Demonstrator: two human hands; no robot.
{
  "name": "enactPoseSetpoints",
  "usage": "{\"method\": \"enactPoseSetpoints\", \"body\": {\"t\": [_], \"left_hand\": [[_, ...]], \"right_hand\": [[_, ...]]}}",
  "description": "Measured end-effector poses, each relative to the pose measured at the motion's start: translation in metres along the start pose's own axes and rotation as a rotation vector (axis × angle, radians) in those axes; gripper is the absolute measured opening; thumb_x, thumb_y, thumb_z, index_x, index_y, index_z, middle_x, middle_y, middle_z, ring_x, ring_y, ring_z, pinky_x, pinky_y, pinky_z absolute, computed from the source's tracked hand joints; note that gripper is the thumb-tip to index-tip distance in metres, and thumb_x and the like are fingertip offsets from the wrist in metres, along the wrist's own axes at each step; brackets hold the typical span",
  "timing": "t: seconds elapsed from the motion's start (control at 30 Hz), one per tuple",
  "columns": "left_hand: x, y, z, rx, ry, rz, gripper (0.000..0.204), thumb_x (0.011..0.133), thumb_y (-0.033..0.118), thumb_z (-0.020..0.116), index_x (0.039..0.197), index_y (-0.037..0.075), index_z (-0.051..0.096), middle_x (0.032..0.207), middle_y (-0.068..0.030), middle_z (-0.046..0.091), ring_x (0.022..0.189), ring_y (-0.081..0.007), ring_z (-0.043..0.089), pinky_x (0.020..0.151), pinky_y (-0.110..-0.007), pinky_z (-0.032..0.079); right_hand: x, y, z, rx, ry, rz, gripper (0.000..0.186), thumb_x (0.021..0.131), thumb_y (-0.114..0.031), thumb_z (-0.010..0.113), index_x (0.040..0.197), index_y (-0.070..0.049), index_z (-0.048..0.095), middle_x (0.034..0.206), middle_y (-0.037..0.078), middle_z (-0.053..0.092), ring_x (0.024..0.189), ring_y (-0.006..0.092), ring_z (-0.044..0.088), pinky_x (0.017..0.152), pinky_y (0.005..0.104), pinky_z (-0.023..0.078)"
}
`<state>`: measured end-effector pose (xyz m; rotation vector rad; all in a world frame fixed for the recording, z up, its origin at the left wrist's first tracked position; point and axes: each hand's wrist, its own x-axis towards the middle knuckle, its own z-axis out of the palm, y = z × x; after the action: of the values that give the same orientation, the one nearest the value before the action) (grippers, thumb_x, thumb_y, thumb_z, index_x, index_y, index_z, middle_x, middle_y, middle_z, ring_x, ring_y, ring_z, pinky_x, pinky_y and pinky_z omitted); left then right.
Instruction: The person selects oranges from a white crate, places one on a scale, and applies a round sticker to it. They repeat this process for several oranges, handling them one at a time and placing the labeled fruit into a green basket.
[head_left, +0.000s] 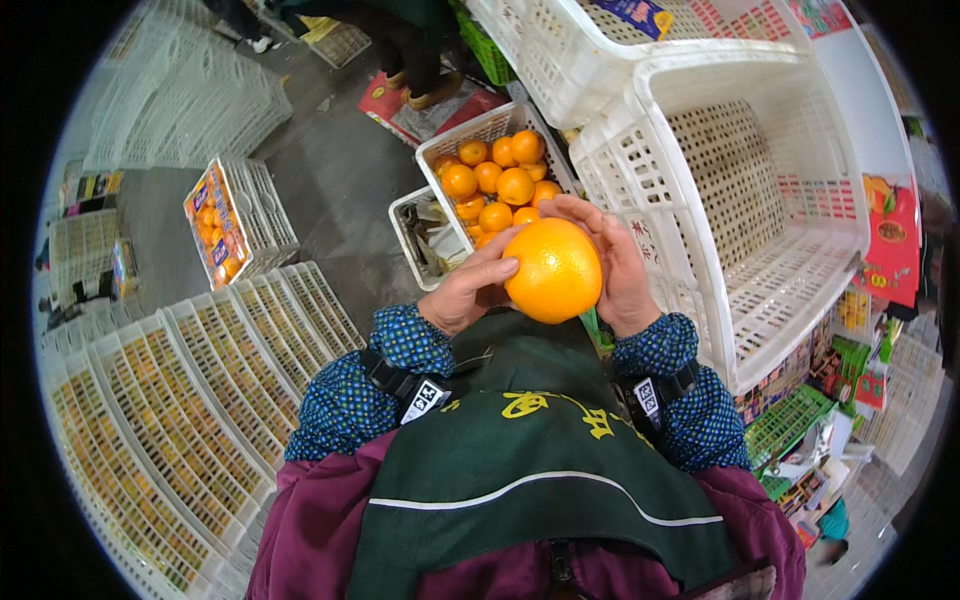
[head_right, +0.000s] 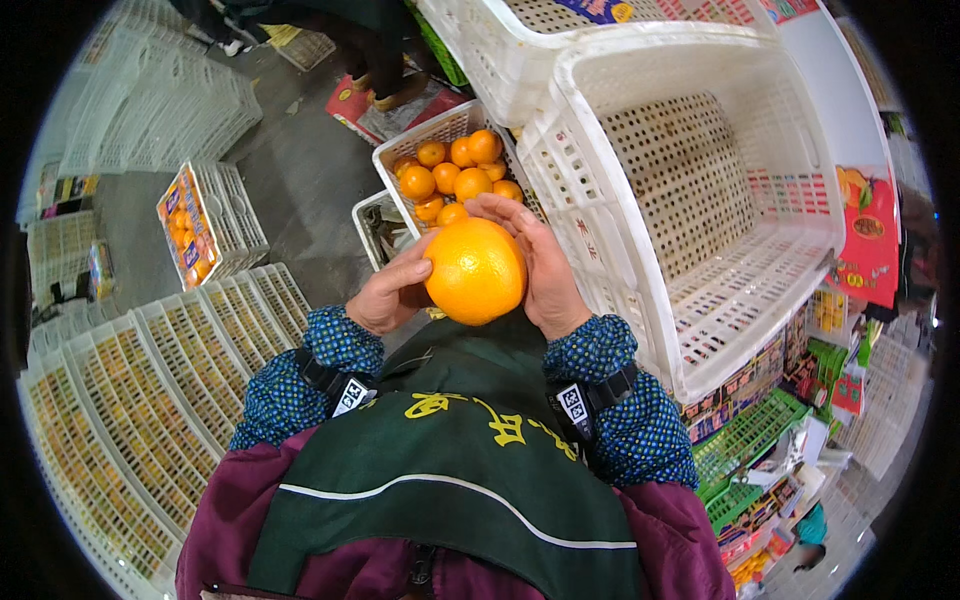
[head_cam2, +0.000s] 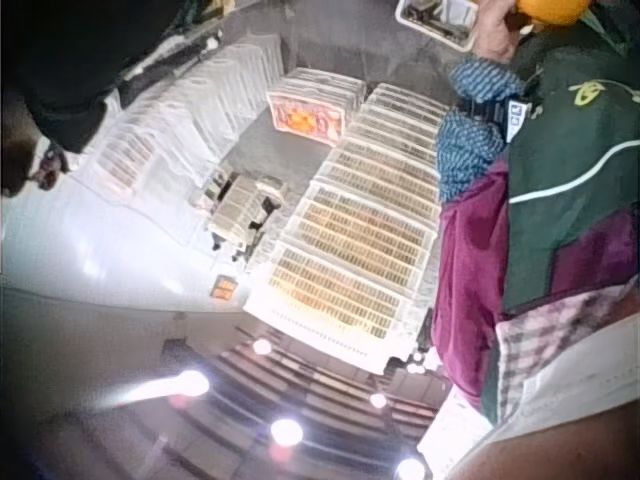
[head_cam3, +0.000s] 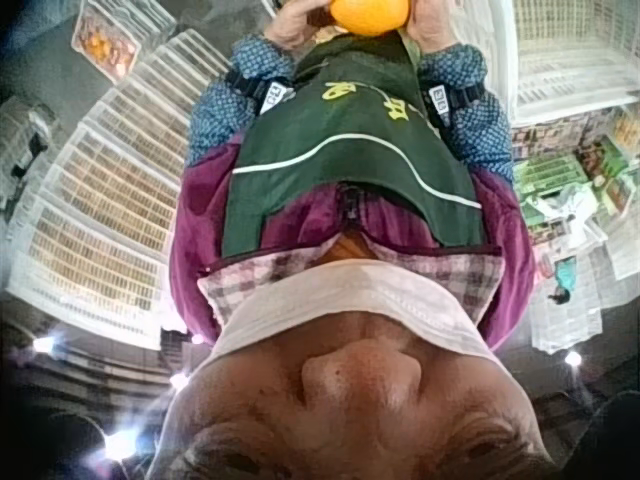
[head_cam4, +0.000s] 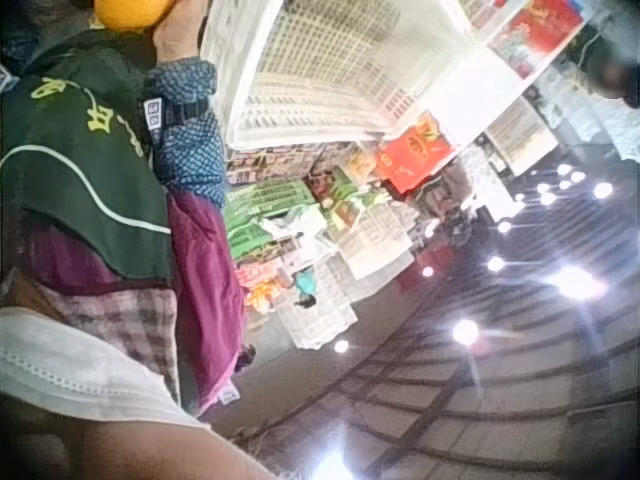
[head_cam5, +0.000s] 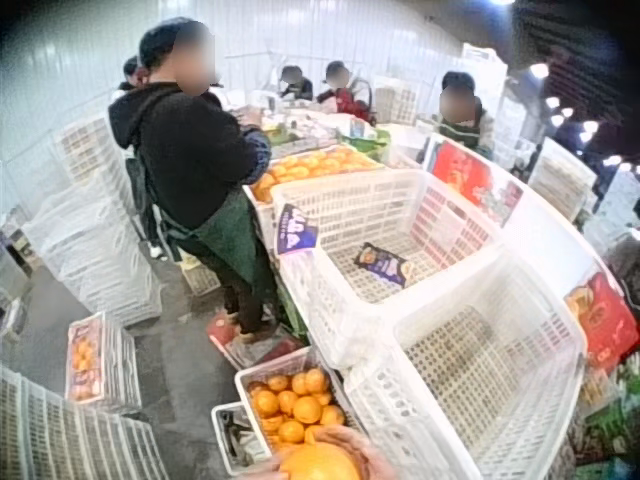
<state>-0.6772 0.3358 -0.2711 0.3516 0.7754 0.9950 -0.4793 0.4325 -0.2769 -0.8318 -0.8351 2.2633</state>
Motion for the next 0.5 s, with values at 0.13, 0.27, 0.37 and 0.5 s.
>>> {"method": "enactPoseSetpoints", "body": {"t": [0.13,0.27,0.37,0.5], "left_hand": [[0.006,0.009,0.003,0.135,0.056,0.041,0.086,0.089,0.037,0.068,0.162,0.009,0.031,0.158,-0.0098,0.043,0.145,-0.025,0.043,0.119,-0.038,0.033],[0.019,0.014,0.003,0.202,-0.051,0.107,0.086,0.086,0.034,0.069,0.16,0.008,0.034,0.159,-0.0096,0.041,0.147,-0.0242,0.04,0.119,-0.037,0.033],[0.024,0.014,0.006,0.213,-0.096,0.057,0.086,0.085,0.038,0.066,0.16,0.007,0.036,0.16,-0.0104,0.041,0.146,-0.0238,0.041,0.117,-0.038,0.036],[0.026,0.015,0.008,0.158,-0.159,0.008,0.082,0.09,0.039,0.063,0.159,0.006,0.035,0.161,-0.0124,0.041,0.146,-0.0242,0.041,0.117,-0.039,0.036]], "right_hand": [[-0.017,0.006,-0.003,0.101,0.199,0.176,0.056,0.111,-0.041,0.029,0.148,-0.003,0.048,0.145,0.015,0.059,0.131,0.0254,0.059,0.112,0.0414,0.046],[-0.029,0.014,-0.015,0.253,0.272,0.229,0.058,0.111,-0.047,0.029,0.149,-0.009,0.047,0.144,0.011,0.06,0.129,0.0256,0.061,0.109,0.0449,0.049],[-0.037,0.02,-0.026,0.345,0.287,0.231,0.057,0.11,-0.05,0.033,0.148,-0.009,0.049,0.142,0.01,0.061,0.128,0.0235,0.062,0.108,0.0431,0.05],[-0.048,0.026,-0.038,0.489,0.253,0.189,0.058,0.109,-0.051,0.036,0.147,-0.009,0.051,0.141,0.009,0.062,0.127,0.0232,0.063,0.108,0.0435,0.051]]}}
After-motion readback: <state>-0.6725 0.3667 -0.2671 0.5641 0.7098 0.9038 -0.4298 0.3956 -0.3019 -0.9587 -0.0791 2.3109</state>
